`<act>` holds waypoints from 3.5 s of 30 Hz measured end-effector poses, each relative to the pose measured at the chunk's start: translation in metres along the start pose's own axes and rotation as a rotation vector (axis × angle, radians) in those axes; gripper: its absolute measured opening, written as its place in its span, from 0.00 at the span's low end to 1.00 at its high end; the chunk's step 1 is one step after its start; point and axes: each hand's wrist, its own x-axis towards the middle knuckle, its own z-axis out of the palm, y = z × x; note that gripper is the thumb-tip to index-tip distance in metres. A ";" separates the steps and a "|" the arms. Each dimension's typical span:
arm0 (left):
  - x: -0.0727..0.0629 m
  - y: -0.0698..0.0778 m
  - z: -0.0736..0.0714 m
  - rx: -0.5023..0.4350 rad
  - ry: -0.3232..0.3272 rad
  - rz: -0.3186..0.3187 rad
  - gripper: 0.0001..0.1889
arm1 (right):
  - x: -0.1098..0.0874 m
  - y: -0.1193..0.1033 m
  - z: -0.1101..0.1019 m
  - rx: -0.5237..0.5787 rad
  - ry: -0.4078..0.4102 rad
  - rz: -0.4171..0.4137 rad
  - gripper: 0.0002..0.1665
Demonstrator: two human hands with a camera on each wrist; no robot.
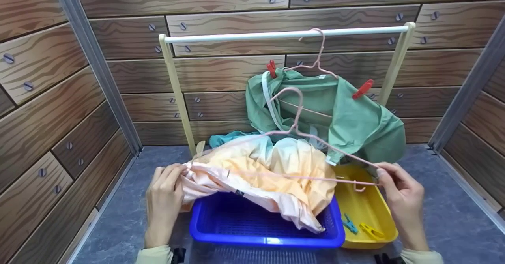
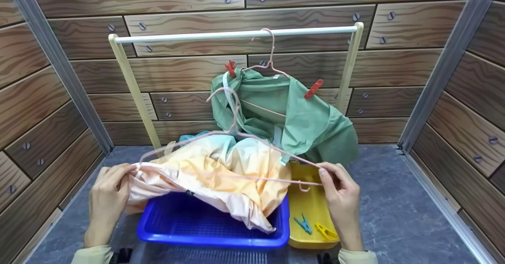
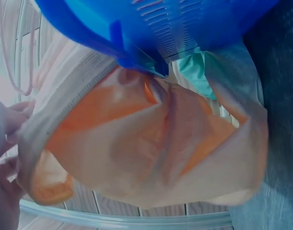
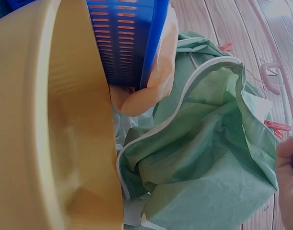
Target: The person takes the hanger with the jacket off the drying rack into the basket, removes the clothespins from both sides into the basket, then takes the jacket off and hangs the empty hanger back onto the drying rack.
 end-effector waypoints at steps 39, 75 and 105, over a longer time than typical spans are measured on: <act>-0.027 0.074 0.056 -0.243 -0.618 0.229 0.11 | -0.002 0.003 0.006 -0.045 -0.018 0.013 0.09; 0.058 -0.012 0.007 -0.467 -0.084 -0.174 0.04 | -0.004 0.005 0.011 -0.070 -0.036 -0.024 0.09; 0.102 -0.098 0.098 -0.610 -0.073 -0.647 0.19 | -0.006 0.009 0.015 -0.085 -0.071 -0.027 0.09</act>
